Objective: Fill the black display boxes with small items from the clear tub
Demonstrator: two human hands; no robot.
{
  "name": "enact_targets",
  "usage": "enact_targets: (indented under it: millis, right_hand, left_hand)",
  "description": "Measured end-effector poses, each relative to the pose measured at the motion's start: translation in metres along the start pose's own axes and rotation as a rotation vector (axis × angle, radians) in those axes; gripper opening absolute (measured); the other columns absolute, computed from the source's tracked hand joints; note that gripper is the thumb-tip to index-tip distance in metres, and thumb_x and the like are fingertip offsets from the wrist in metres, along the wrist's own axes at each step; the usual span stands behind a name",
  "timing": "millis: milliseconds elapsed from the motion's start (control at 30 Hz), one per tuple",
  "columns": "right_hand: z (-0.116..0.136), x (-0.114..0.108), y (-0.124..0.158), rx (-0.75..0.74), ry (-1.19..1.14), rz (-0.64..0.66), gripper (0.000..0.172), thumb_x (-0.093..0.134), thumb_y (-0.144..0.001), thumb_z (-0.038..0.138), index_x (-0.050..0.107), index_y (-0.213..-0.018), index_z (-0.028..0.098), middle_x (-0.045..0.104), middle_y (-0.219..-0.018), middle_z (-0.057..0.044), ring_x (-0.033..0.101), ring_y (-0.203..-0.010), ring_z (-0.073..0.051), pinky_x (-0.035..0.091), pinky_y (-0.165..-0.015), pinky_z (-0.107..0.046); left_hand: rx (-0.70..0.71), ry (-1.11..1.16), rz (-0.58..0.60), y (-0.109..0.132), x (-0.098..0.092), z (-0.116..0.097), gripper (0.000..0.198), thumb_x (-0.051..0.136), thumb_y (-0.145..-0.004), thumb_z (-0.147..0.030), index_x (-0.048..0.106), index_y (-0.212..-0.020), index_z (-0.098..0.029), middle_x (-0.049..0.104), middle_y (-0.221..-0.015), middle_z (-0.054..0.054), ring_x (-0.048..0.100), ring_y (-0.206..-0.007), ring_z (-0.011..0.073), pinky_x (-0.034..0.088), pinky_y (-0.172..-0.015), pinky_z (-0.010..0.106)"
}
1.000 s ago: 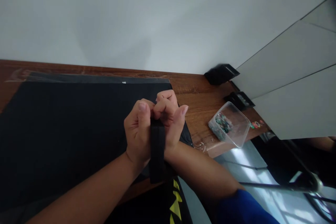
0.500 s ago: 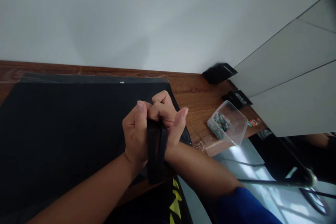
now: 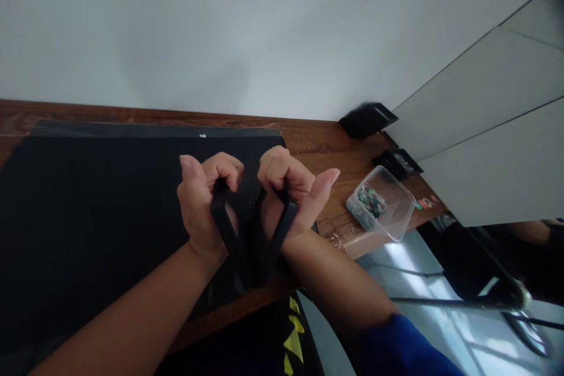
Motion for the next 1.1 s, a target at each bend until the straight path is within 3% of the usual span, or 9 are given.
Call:
enact_targets:
  millis: [200, 400, 533, 600, 667, 733, 867, 1100]
  right_hand:
    - [-0.007, -0.005, -0.011, 0.149, -0.074, -0.023, 0.078, 0.013, -0.108, 0.084, 0.039, -0.063, 0.027, 0.032, -0.055, 0.003, 0.036, -0.05, -0.016, 0.034, -0.054, -0.035]
    - [-0.02, -0.02, -0.022, 0.224, -0.049, -0.111, 0.082, 0.009, -0.102, 0.093, 0.036, -0.061, 0.028, 0.027, -0.054, 0.004, 0.034, -0.046, -0.015, 0.034, -0.049, -0.034]
    - [-0.029, -0.025, -0.027, 0.278, -0.044, -0.131, 0.082, 0.013, -0.099, 0.098, 0.035, -0.061, 0.028, 0.026, -0.053, 0.004, 0.035, -0.045, -0.015, 0.037, -0.048, -0.033]
    - [-0.032, -0.027, -0.031, 0.328, -0.056, -0.137, 0.083, 0.018, -0.096, 0.101, 0.033, -0.061, 0.028, 0.026, -0.052, 0.005, 0.033, -0.044, -0.014, 0.037, -0.047, -0.032]
    - [-0.037, -0.03, -0.035, 0.392, -0.081, -0.148, 0.082, 0.021, -0.095, 0.102, 0.031, -0.062, 0.028, 0.026, -0.052, 0.006, 0.031, -0.044, -0.013, 0.036, -0.045, -0.031]
    - [-0.042, -0.033, -0.04, 0.445, -0.124, -0.17, 0.079, 0.025, -0.098, 0.099, 0.031, -0.063, 0.028, 0.026, -0.052, 0.007, 0.029, -0.044, -0.013, 0.035, -0.045, -0.03]
    - [-0.052, -0.046, -0.046, 0.489, -0.198, -0.238, 0.073, 0.033, -0.104, 0.091, 0.03, -0.066, 0.028, 0.025, -0.051, 0.008, 0.027, -0.044, -0.012, 0.033, -0.046, -0.029]
    - [-0.06, -0.063, -0.049, 0.461, -0.164, -0.353, 0.073, 0.04, -0.102, 0.091, 0.027, -0.067, 0.028, 0.026, -0.051, 0.008, 0.031, -0.044, -0.013, 0.035, -0.047, -0.028]
  left_hand:
    - [-0.018, -0.042, 0.037, -0.005, -0.001, -0.002, 0.079, 0.034, -0.11, -0.079, 0.049, -0.055, -0.025, 0.045, -0.051, 0.002, 0.042, -0.051, 0.0178, 0.034, -0.055, 0.037]
    - [-0.007, -0.072, 0.084, -0.007, 0.0, -0.002, 0.083, 0.035, -0.103, -0.092, 0.051, -0.055, -0.026, 0.044, -0.049, 0.002, 0.04, -0.048, 0.0177, 0.028, -0.052, 0.038]
    - [0.151, -0.18, 0.218, -0.009, 0.001, -0.006, 0.087, 0.03, -0.101, -0.095, 0.057, -0.057, -0.025, 0.053, -0.053, 0.004, 0.048, -0.05, 0.0186, 0.031, -0.052, 0.039]
    - [0.25, -0.238, 0.343, -0.007, 0.004, -0.011, 0.085, 0.038, -0.097, -0.098, 0.065, -0.065, -0.025, 0.064, -0.06, 0.006, 0.058, -0.054, 0.0193, 0.04, -0.054, 0.038]
    - [0.299, -0.31, 0.463, -0.005, 0.008, -0.015, 0.061, 0.073, -0.091, -0.084, 0.073, -0.075, -0.025, 0.073, -0.066, 0.005, 0.068, -0.058, 0.0198, 0.049, -0.057, 0.035]
    - [0.312, -0.378, 0.539, -0.002, 0.013, -0.021, 0.037, 0.093, -0.085, -0.057, 0.077, -0.079, -0.025, 0.079, -0.07, 0.003, 0.071, -0.058, 0.0189, 0.052, -0.056, 0.031]
    - [0.332, -0.429, 0.588, 0.003, 0.021, -0.033, 0.005, 0.087, -0.091, -0.028, 0.085, -0.087, -0.029, 0.086, -0.083, 0.001, 0.08, -0.066, 0.0195, 0.061, -0.064, 0.028]
    - [0.542, -0.434, 0.6, 0.012, 0.021, -0.035, 0.03, 0.081, -0.093, -0.01, 0.088, -0.111, -0.032, 0.089, -0.103, 0.001, 0.086, -0.087, 0.0205, 0.068, -0.086, 0.029]
Point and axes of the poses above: each hand's wrist, its own y-axis away from the middle knuckle, its own x-axis out of the palm, z = x × y, the point moved 7 cm from there along -y, towards the middle knuckle
